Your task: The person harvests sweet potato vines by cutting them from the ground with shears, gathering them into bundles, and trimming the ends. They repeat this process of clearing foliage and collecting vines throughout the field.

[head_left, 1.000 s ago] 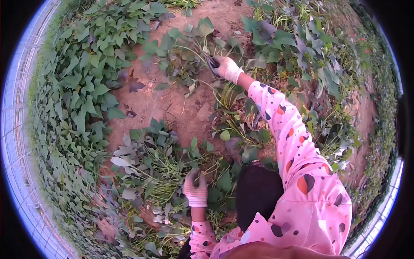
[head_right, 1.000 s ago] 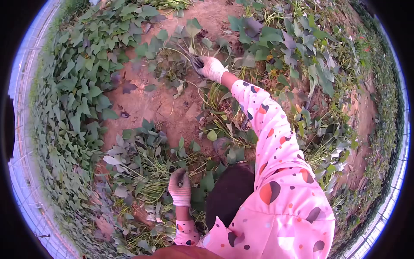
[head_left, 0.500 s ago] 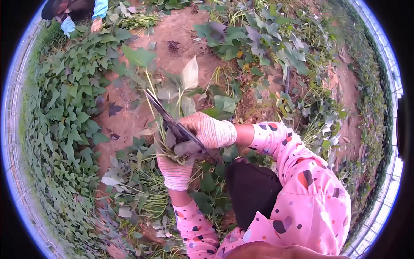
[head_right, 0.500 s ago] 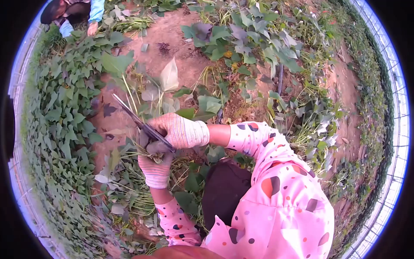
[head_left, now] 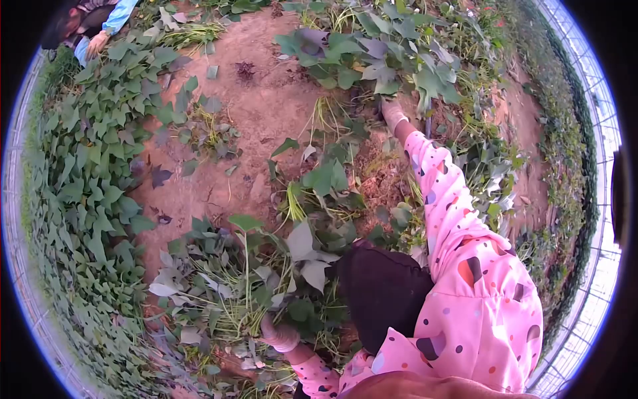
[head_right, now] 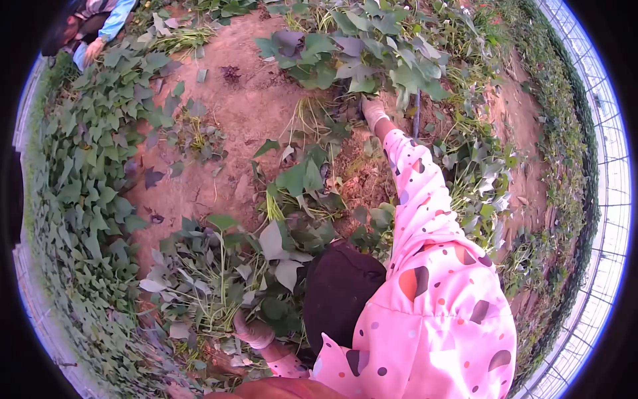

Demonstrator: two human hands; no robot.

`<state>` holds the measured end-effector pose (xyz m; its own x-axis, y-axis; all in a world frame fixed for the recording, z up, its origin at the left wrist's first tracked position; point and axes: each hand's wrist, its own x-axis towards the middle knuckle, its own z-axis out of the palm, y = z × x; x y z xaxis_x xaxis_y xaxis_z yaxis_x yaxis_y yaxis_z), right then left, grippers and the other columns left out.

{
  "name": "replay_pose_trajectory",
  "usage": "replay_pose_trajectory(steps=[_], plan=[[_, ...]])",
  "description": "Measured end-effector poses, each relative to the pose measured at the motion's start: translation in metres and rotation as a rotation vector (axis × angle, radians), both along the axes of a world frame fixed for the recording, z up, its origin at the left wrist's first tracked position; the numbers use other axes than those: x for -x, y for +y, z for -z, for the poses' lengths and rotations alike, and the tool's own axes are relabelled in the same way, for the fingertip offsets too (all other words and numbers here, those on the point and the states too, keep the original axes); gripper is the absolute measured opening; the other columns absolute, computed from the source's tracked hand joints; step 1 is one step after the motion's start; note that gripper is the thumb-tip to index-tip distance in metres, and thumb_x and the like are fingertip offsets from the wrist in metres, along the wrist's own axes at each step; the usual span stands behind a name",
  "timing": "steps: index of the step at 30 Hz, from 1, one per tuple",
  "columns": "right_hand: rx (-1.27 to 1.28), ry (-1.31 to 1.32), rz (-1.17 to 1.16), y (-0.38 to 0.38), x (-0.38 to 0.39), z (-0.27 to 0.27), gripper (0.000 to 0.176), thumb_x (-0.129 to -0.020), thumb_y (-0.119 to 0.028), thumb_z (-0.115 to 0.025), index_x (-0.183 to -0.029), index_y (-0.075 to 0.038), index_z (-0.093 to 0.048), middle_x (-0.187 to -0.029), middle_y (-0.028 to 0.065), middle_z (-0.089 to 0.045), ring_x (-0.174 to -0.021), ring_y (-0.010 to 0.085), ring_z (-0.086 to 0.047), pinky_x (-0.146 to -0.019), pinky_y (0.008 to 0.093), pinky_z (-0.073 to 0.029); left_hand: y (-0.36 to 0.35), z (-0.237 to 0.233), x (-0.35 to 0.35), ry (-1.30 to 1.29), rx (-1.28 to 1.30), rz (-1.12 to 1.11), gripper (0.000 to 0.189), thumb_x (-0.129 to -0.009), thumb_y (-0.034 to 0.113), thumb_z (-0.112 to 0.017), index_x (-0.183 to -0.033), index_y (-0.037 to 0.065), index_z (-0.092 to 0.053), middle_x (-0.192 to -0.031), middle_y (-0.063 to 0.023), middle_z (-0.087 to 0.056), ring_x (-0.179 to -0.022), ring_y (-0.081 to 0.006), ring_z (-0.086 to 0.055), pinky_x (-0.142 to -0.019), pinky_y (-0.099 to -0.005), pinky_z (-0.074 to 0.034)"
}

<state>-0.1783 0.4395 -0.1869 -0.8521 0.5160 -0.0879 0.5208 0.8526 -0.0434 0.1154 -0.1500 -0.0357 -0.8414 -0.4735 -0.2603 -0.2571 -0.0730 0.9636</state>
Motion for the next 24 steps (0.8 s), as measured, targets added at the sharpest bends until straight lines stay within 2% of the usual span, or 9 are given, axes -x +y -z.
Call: replay_pose_trajectory(steps=[3,5,9,11,13,16,19,21,24], plan=[[1.086,0.156,0.511,0.019,-0.025,-0.04,0.038,-0.091,-0.045,-0.05,-0.105,-0.012,-0.064,-0.074,0.0039,-0.068,-0.054,0.0189,-0.063,-0.044,0.0329,-0.047,0.023,-0.038,0.035,0.044,0.064,-0.104,0.039,-0.079,0.031,-0.06,-0.1,-0.003,-0.062,-0.096,-0.0122,-0.063,-0.08,-0.0219,-0.06,-0.077,-0.0335,-0.049],[1.203,0.198,0.419,-0.007,-0.043,-0.071,0.047,-0.09,-0.053,-0.047,-0.097,-0.011,-0.065,-0.07,0.004,-0.065,-0.047,0.0164,-0.058,-0.037,0.027,-0.04,0.015,-0.036,0.039,0.153,0.589,0.245,0.02,-0.085,0.005,-0.051,-0.102,0.006,-0.062,-0.103,-0.0156,-0.057,-0.095,-0.0278,-0.056,-0.079,-0.0407,-0.048],[1.621,0.124,0.428,-0.026,-0.078,-0.065,0.056,-0.085,-0.057,-0.053,-0.094,-0.003,-0.064,-0.072,0.0096,-0.065,-0.05,0.0238,-0.061,-0.045,0.0338,-0.048,0.046,-0.031,0.051,0.081,0.991,0.2,0.017,-0.078,0.007,-0.061,-0.092,-0.003,-0.062,-0.093,-0.0121,-0.062,-0.073,-0.0196,-0.057,-0.068,-0.0346,-0.048],[1.668,0.113,0.486,-0.036,-0.081,-0.061,0.057,-0.085,-0.057,-0.052,-0.094,-0.001,-0.064,-0.072,0.0119,-0.065,-0.052,0.025,-0.061,-0.047,0.0349,-0.049,0.045,-0.013,0.049,0.152,0.89,0.168,0.018,-0.076,0.007,-0.065,-0.09,-0.003,-0.062,-0.091,-0.0105,-0.064,-0.07,-0.018,-0.058,-0.067,-0.0321,-0.048],[1.716,0.098,0.538,-0.034,-0.079,-0.054,0.059,-0.085,-0.057,-0.052,-0.093,0.001,-0.063,-0.072,0.0141,-0.064,-0.053,0.0261,-0.062,-0.048,0.036,-0.05,0.07,-0.04,0.067,-0.034,0.476,0.241,0.043,-0.073,0.021,-0.073,-0.098,-0.008,-0.057,-0.088,-0.0142,-0.064,-0.074,-0.0217,-0.058,-0.072,-0.0348,-0.048],[1.824,-0.094,0.719,-0.011,-0.057,-0.01,0.056,-0.084,-0.054,-0.056,-0.095,0.0,-0.061,-0.073,0.0151,-0.063,-0.056,0.0285,-0.062,-0.049,0.0396,-0.051,0.086,-0.054,0.075,-0.056,0.433,0.28,0.044,-0.073,0.024,-0.071,-0.1,-0.007,-0.057,-0.086,-0.0141,-0.065,-0.074,-0.022,-0.059,-0.071,-0.034,-0.047],[1.968,-0.049,0.813,-0.017,-0.039,-0.013,0.052,-0.079,-0.056,-0.061,-0.085,-0.004,-0.061,-0.069,0.0121,-0.063,-0.049,0.0271,-0.056,-0.047,0.0363,-0.048,0.085,-0.049,0.074,-0.015,0.445,0.288,0.042,-0.073,0.023,-0.07,-0.099,-0.006,-0.058,-0.084,-0.0138,-0.065,-0.072,-0.0224,-0.059,-0.07,-0.0337,-0.047],[1.836,-0.031,0.85,-0.022,-0.033,-0.017,0.047,-0.081,-0.054,-0.06,-0.083,-0.007,-0.062,-0.063,0.008,-0.061,-0.045,0.0238,-0.053,-0.043,0.0346,-0.045,0.087,-0.051,0.076,-0.041,0.451,0.304,0.042,-0.072,0.021,-0.07,-0.101,-0.006,-0.058,-0.085,-0.0143,-0.065,-0.073,-0.0228,-0.06,-0.071,-0.0338,-0.048],[1.273,0.034,0.535,-0.029,-0.041,-0.018,0.038,-0.092,-0.045,-0.046,-0.096,-0.012,-0.063,-0.068,0.0086,-0.063,-0.058,0.022,-0.062,-0.054,0.0366,-0.048,0.088,-0.052,0.078,-0.083,0.408,0.302,0.035,-0.074,0.014,-0.068,-0.102,-0.004,-0.06,-0.092,-0.0086,-0.065,-0.079,-0.0177,-0.057,-0.078,-0.0314,-0.046]])
